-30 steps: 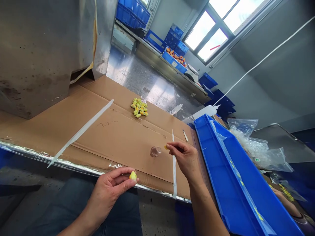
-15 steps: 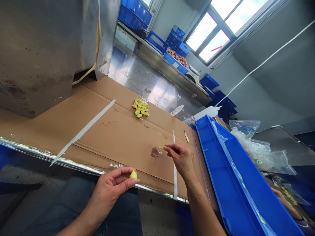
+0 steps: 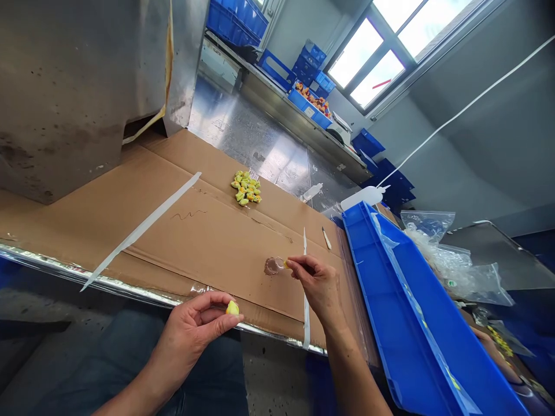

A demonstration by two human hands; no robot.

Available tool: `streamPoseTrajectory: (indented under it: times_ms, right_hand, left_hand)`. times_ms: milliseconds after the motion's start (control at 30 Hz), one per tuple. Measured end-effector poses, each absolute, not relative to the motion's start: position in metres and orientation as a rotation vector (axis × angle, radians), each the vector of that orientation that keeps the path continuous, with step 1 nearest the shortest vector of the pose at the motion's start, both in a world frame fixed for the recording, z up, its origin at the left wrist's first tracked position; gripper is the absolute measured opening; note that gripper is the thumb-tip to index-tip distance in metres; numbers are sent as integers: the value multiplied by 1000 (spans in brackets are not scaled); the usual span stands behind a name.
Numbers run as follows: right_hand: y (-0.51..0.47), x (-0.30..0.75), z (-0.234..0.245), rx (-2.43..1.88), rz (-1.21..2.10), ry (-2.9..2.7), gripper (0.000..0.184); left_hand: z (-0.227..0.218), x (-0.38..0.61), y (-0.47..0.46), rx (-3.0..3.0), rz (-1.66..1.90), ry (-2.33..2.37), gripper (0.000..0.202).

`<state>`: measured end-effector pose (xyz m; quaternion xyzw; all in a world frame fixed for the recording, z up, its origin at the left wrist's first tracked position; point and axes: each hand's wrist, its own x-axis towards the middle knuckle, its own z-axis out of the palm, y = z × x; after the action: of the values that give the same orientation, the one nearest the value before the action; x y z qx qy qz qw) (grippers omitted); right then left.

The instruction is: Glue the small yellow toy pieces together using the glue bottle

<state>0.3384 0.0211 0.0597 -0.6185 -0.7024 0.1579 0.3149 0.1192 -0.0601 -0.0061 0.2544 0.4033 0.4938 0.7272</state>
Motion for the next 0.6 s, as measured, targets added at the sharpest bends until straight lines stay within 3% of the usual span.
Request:
streamPoseTrajectory:
  times_ms: [600]
  right_hand:
    - [17,343,55,-1628,423,-1853,15]
  left_hand:
    - [-5,119,-61,553,1086,899,19]
